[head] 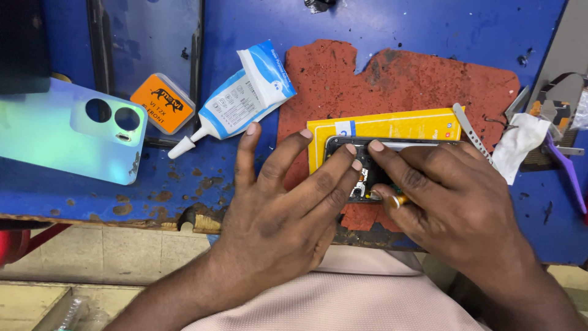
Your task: The person installs a new battery into a smartphone chassis, then uses a screwdriver to secure internal components with screws. The person also uses a small brush to clean the interior of the device.
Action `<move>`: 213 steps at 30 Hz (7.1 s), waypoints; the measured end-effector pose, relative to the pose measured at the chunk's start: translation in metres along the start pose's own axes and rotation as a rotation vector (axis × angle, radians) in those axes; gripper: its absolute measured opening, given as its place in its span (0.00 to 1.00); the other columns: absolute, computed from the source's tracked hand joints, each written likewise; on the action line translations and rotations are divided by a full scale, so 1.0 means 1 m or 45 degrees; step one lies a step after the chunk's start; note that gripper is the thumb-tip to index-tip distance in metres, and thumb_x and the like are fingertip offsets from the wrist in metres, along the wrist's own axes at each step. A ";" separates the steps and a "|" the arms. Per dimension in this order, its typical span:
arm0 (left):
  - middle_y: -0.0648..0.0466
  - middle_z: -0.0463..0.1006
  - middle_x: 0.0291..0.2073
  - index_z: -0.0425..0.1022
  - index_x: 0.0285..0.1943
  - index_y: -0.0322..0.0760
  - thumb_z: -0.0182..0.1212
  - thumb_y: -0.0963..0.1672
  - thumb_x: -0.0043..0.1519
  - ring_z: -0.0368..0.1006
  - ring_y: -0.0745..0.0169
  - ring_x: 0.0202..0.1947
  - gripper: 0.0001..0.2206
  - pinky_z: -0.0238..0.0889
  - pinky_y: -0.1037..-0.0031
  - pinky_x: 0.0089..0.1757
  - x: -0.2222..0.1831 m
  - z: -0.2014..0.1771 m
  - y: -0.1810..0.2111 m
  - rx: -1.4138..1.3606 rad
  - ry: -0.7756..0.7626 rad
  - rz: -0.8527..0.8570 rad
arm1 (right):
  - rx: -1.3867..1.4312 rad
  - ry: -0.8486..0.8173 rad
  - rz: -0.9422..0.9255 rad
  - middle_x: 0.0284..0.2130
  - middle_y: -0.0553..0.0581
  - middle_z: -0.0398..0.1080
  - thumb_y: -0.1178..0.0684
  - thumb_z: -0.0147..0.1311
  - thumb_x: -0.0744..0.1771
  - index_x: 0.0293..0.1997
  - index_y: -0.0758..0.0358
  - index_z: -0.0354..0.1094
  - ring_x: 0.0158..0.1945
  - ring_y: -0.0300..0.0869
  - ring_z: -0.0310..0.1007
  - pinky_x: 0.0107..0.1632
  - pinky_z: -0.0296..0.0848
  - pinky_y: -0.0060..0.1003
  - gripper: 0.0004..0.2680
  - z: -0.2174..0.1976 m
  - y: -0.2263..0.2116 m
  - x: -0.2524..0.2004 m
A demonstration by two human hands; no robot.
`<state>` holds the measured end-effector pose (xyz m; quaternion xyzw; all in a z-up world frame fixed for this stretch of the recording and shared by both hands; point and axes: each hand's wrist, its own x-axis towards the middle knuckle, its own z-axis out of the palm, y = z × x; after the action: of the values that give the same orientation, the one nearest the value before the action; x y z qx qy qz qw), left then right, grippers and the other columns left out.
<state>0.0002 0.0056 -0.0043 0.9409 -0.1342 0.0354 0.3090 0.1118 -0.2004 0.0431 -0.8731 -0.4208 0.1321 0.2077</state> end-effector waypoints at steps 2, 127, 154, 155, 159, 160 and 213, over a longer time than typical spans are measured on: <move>0.56 0.67 0.68 0.75 0.68 0.38 0.61 0.45 0.66 0.58 0.42 0.69 0.20 0.35 0.34 0.68 0.000 -0.001 -0.001 -0.006 -0.009 0.002 | -0.005 -0.036 0.003 0.37 0.55 0.71 0.57 0.68 0.61 0.56 0.65 0.73 0.38 0.48 0.73 0.43 0.72 0.47 0.18 0.000 0.001 0.000; 0.50 0.68 0.68 0.73 0.68 0.33 0.62 0.42 0.61 0.63 0.48 0.69 0.23 0.41 0.49 0.69 0.005 -0.001 0.006 -0.130 -0.117 -0.077 | 0.141 -0.247 -0.016 0.31 0.53 0.75 0.51 0.65 0.63 0.38 0.62 0.77 0.28 0.46 0.76 0.31 0.75 0.38 0.07 -0.014 0.037 0.043; 0.49 0.68 0.68 0.73 0.67 0.31 0.61 0.41 0.64 0.64 0.48 0.69 0.21 0.52 0.49 0.68 0.006 -0.002 0.003 -0.184 -0.060 -0.064 | -0.020 -0.192 -0.684 0.37 0.58 0.76 0.55 0.58 0.60 0.46 0.65 0.77 0.38 0.50 0.78 0.37 0.77 0.43 0.12 -0.022 0.057 0.054; 0.49 0.68 0.68 0.73 0.67 0.30 0.61 0.41 0.63 0.64 0.47 0.69 0.21 0.53 0.49 0.68 0.006 -0.002 0.003 -0.188 -0.059 -0.063 | -0.018 -0.177 -0.683 0.37 0.58 0.76 0.55 0.59 0.61 0.45 0.65 0.77 0.38 0.50 0.79 0.37 0.77 0.43 0.12 -0.021 0.058 0.054; 0.47 0.68 0.68 0.72 0.67 0.29 0.61 0.41 0.63 0.64 0.45 0.69 0.22 0.54 0.48 0.67 0.007 -0.002 0.003 -0.203 -0.057 -0.051 | -0.014 -0.136 -0.690 0.38 0.60 0.76 0.55 0.59 0.61 0.45 0.65 0.77 0.40 0.51 0.79 0.40 0.78 0.44 0.11 -0.019 0.060 0.052; 0.47 0.68 0.68 0.72 0.67 0.28 0.61 0.41 0.62 0.64 0.44 0.69 0.22 0.54 0.48 0.67 0.007 -0.002 0.003 -0.206 -0.057 -0.047 | 0.003 -0.139 -0.686 0.38 0.60 0.76 0.55 0.59 0.61 0.45 0.65 0.77 0.41 0.51 0.79 0.40 0.78 0.44 0.11 -0.018 0.060 0.052; 0.48 0.70 0.66 0.75 0.65 0.31 0.64 0.41 0.58 0.64 0.43 0.69 0.23 0.52 0.48 0.68 0.011 -0.004 0.005 -0.167 -0.117 -0.074 | 0.771 0.386 0.372 0.45 0.68 0.75 0.66 0.60 0.67 0.41 0.72 0.61 0.50 0.45 0.80 0.55 0.81 0.38 0.08 0.015 0.007 -0.017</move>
<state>0.0091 0.0014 0.0032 0.9228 -0.1228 -0.0256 0.3643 0.1005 -0.2139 0.0274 -0.8325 -0.1980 0.1481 0.4957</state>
